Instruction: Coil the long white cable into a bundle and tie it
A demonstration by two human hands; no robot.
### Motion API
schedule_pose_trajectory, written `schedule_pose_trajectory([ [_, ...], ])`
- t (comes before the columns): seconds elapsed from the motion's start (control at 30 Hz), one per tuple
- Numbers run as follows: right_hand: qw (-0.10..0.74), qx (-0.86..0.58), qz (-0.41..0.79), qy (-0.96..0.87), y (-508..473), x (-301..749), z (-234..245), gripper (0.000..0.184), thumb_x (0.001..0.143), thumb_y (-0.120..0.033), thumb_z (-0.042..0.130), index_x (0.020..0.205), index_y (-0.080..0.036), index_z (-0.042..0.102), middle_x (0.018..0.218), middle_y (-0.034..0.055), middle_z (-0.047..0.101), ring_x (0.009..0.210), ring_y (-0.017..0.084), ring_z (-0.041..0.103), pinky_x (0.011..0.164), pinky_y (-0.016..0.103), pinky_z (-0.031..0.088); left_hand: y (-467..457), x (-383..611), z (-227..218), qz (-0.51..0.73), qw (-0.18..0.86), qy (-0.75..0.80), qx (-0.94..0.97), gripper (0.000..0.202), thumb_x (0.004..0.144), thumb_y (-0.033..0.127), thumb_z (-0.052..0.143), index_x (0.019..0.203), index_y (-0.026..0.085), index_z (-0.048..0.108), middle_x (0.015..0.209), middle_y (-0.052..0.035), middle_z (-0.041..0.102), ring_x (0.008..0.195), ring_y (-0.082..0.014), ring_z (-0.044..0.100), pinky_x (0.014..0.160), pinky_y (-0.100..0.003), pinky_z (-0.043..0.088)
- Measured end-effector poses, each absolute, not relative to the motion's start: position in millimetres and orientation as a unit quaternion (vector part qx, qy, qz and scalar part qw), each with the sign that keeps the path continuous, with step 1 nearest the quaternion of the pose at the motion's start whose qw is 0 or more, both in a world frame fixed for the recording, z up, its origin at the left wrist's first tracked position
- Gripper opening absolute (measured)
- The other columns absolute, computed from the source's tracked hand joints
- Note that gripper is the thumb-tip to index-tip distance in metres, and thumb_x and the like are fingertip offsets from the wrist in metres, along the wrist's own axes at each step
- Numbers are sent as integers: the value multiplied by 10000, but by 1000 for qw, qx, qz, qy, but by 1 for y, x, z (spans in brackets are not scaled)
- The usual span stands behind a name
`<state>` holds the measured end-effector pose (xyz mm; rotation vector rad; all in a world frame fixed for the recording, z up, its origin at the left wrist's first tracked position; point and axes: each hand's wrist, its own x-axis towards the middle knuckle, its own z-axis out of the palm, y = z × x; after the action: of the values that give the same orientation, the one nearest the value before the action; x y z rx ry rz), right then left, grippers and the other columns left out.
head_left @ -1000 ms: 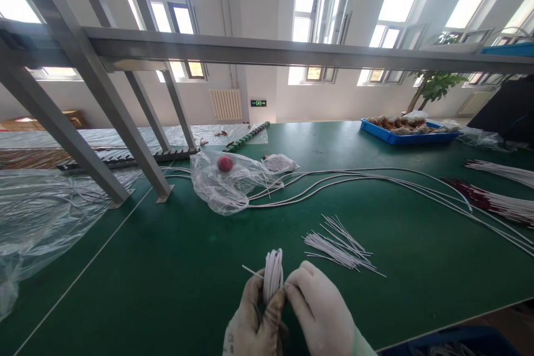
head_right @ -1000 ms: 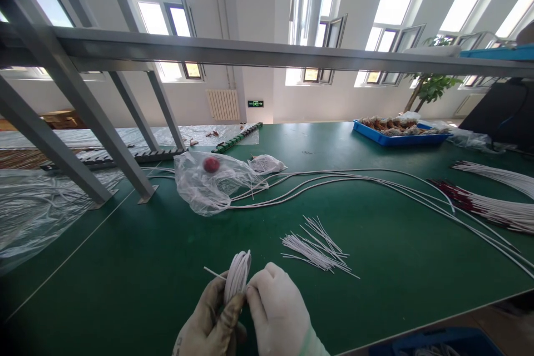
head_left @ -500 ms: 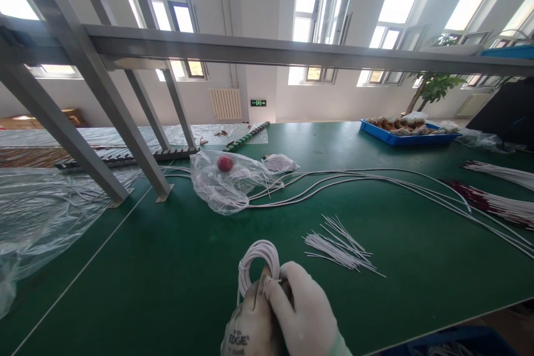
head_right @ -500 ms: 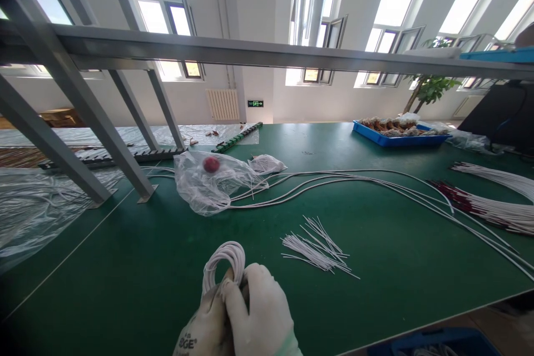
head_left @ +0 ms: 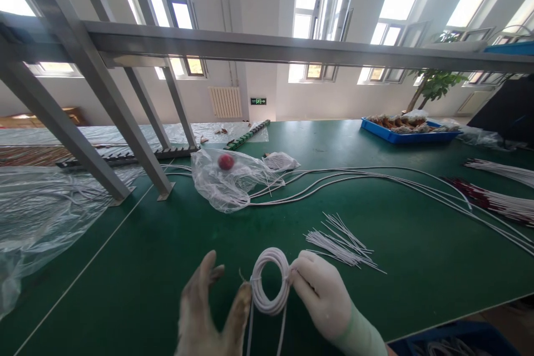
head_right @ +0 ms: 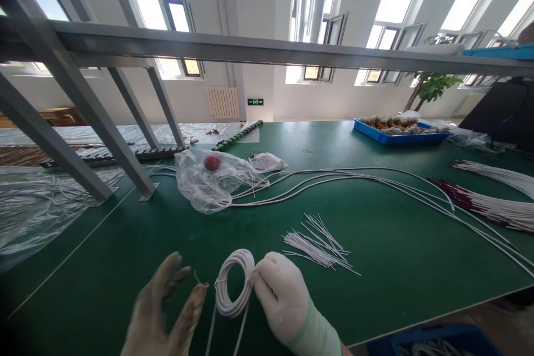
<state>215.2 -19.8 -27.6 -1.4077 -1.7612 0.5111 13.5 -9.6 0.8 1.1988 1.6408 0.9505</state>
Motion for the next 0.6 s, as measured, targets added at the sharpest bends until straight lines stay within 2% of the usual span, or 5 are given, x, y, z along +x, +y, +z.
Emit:
schedule_pose_trajectory([
  [0.1, 368, -464, 136, -794, -20, 219, -16, 371, 1083, -290, 344, 777, -207, 537, 741, 25, 543, 686, 186, 482, 635, 333, 378, 11, 16, -13, 344, 659, 524, 416, 1135, 617, 767, 833, 1529, 206, 457, 1382, -189, 642, 1303, -432, 560, 1106, -578, 415],
  [0.2, 316, -412, 92, -850, -15, 222, -6, 333, 1047, -245, 338, 740, -213, 464, 733, 23, 527, 685, 186, 436, 640, 358, 330, 22, 24, -24, 313, 757, 411, 401, 851, 472, 582, 1001, 1148, 139, 733, 961, -133, 765, 952, -324, 679, 912, -447, 517],
  [0.3, 299, -410, 80, -858, -10, 227, -1, 305, 1027, -220, 362, 732, -220, 443, 735, 15, 513, 692, 187, 422, 642, 362, 313, 20, 25, -13, 320, 756, 419, 389, 577, 502, 396, 1027, 956, 150, 769, 910, -94, 762, 847, -270, 671, 783, -383, 538],
  [0.43, 309, -409, 115, -851, -7, 229, 1, 310, 1022, -219, 389, 714, -228, 421, 718, -10, 470, 690, 179, 419, 664, 360, 334, 11, 19, 24, 284, 745, 469, 380, 791, 565, 309, 970, 1298, 253, 678, 1269, -87, 701, 1064, -341, 681, 876, -435, 571],
  [0.6, 287, -372, 146, -871, -7, 221, 5, 314, 998, -222, 406, 687, -232, 362, 700, -22, 434, 662, 173, 363, 642, 367, 317, 12, 17, 34, 174, 687, 448, 545, 221, 714, 275, 818, 877, 227, 676, 845, 4, 667, 770, -211, 593, 680, -311, 487],
])
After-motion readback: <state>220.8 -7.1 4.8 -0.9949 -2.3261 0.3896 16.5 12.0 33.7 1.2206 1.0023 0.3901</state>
